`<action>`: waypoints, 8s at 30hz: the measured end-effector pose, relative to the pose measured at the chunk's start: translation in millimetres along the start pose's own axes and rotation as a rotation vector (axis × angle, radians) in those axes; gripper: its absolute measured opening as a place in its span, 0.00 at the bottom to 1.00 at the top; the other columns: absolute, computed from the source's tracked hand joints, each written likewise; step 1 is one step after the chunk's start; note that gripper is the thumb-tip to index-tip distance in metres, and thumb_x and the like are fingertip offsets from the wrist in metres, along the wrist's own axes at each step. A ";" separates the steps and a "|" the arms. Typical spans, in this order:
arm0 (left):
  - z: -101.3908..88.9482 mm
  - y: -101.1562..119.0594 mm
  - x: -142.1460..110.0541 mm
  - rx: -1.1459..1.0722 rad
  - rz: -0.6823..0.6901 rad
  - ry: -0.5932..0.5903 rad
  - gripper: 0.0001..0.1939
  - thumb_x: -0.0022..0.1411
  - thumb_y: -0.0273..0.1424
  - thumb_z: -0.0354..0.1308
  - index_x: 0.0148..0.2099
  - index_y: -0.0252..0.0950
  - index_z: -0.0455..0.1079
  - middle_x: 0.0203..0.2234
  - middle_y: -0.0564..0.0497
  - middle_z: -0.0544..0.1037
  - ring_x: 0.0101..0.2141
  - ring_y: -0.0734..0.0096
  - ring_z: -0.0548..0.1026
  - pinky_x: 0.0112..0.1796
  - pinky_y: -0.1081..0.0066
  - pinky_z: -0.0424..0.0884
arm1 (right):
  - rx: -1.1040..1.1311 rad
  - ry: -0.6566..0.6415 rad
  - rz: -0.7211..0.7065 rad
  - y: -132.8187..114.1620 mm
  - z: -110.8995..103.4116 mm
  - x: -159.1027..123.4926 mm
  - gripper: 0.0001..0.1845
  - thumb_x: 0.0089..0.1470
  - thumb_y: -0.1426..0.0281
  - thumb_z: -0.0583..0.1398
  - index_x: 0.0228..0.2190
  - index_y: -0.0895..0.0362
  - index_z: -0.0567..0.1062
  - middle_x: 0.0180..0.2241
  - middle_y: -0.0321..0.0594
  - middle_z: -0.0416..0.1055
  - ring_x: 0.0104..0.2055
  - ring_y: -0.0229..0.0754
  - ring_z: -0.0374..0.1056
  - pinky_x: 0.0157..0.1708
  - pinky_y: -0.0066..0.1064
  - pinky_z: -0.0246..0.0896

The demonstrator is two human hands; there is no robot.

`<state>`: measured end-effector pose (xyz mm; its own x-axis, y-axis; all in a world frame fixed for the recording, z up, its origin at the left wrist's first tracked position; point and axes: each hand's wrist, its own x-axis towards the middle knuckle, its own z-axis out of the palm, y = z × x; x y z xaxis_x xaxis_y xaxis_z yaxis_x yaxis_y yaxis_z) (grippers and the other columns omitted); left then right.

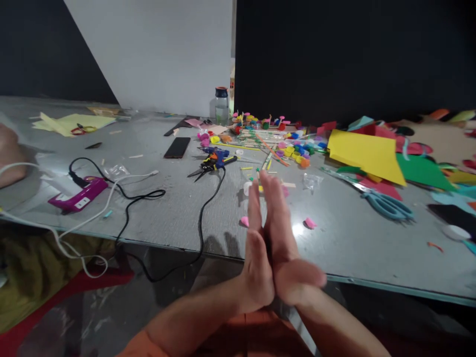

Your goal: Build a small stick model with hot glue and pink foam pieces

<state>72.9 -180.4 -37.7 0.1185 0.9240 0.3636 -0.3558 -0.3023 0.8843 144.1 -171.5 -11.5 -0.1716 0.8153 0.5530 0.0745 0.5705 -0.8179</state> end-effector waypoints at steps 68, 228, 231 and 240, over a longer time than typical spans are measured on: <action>-22.1 24.0 25.9 -0.085 -0.320 -0.141 0.08 0.61 0.35 0.67 0.37 0.36 0.75 0.29 0.53 0.80 0.32 0.74 0.77 0.38 0.72 0.75 | -0.011 0.170 0.312 -17.2 -74.7 -22.0 0.05 0.59 0.63 0.66 0.37 0.50 0.81 0.32 0.35 0.78 0.33 0.38 0.74 0.35 0.29 0.71; -32.6 10.3 103.3 0.574 -0.352 -0.446 0.09 0.66 0.32 0.55 0.33 0.34 0.71 0.21 0.55 0.68 0.21 0.79 0.64 0.23 0.76 0.58 | -1.226 -0.177 0.050 33.7 -189.2 29.7 0.17 0.67 0.61 0.54 0.29 0.52 0.76 0.27 0.41 0.77 0.27 0.45 0.71 0.28 0.35 0.56; -43.9 19.2 104.2 0.650 -0.248 -0.443 0.18 0.69 0.38 0.51 0.29 0.35 0.69 0.17 0.57 0.63 0.19 0.78 0.61 0.23 0.75 0.57 | -1.193 -0.329 0.170 42.6 -188.8 13.4 0.13 0.66 0.66 0.54 0.35 0.53 0.78 0.35 0.41 0.80 0.34 0.45 0.74 0.32 0.34 0.60; -32.2 20.8 93.0 0.719 -0.098 -0.514 0.12 0.66 0.33 0.57 0.29 0.34 0.71 0.23 0.55 0.70 0.27 0.75 0.66 0.31 0.72 0.60 | -1.213 -0.454 0.240 47.5 -166.1 -6.6 0.11 0.65 0.67 0.58 0.34 0.57 0.78 0.35 0.44 0.76 0.37 0.46 0.74 0.36 0.36 0.65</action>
<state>46.7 -93.2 5.0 0.5811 0.7863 0.2100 0.3251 -0.4608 0.8258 311.9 -133.3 -27.7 -0.3255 0.9381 0.1185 0.9366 0.3371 -0.0955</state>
